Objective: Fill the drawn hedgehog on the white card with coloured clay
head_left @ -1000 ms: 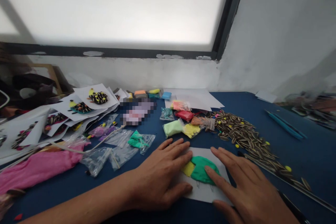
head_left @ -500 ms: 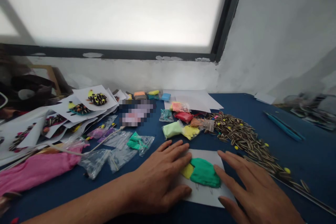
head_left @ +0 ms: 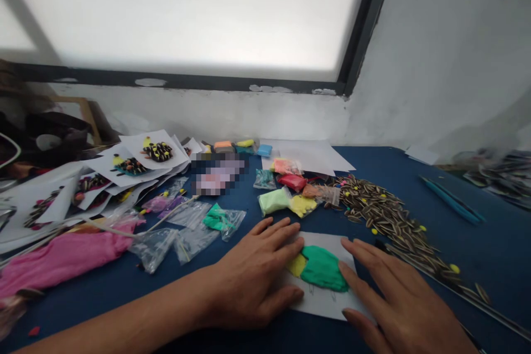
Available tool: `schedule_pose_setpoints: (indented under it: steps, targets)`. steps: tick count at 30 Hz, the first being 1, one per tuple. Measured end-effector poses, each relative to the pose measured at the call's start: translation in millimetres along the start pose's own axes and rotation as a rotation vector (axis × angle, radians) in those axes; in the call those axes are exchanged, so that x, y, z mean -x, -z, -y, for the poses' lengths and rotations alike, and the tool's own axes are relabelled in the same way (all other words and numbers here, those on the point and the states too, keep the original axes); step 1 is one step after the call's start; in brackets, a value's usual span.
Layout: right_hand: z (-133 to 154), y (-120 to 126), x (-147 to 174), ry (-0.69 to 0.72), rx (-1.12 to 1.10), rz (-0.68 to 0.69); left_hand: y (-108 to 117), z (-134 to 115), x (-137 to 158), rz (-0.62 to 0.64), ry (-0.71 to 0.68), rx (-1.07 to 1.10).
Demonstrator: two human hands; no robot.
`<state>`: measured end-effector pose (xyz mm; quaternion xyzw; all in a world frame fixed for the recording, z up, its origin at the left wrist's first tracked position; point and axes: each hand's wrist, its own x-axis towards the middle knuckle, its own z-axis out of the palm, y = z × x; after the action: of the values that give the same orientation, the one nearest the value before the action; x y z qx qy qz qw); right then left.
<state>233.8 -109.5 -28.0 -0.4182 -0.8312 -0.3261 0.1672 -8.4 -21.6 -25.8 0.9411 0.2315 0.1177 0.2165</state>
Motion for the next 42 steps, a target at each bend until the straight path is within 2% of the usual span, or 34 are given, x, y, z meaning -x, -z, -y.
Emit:
schedule_pose_setpoints:
  steps: [10,15,20,32,37,42]
  targets:
    - [2,2,-2,0.027,-0.028,-0.005,-2,0,0,-0.001,0.006,-0.032]
    - [0,1,1,-0.015,-0.041,-0.022,0,0,0,0.007,0.012,-0.005]
    - [-7,-6,5,-0.104,-0.028,0.017,5,-4,-1,0.061,0.043,-0.023]
    - [-10,-12,1,0.030,-0.015,0.068,9,-4,-2,0.108,0.056,0.011]
    - [-11,-11,-1,-0.006,-0.025,0.053,9,-4,-3,0.081,0.048,0.022]
    - [-11,-12,-8,-0.019,-0.065,0.098,9,-4,-4,0.088,0.060,0.029]
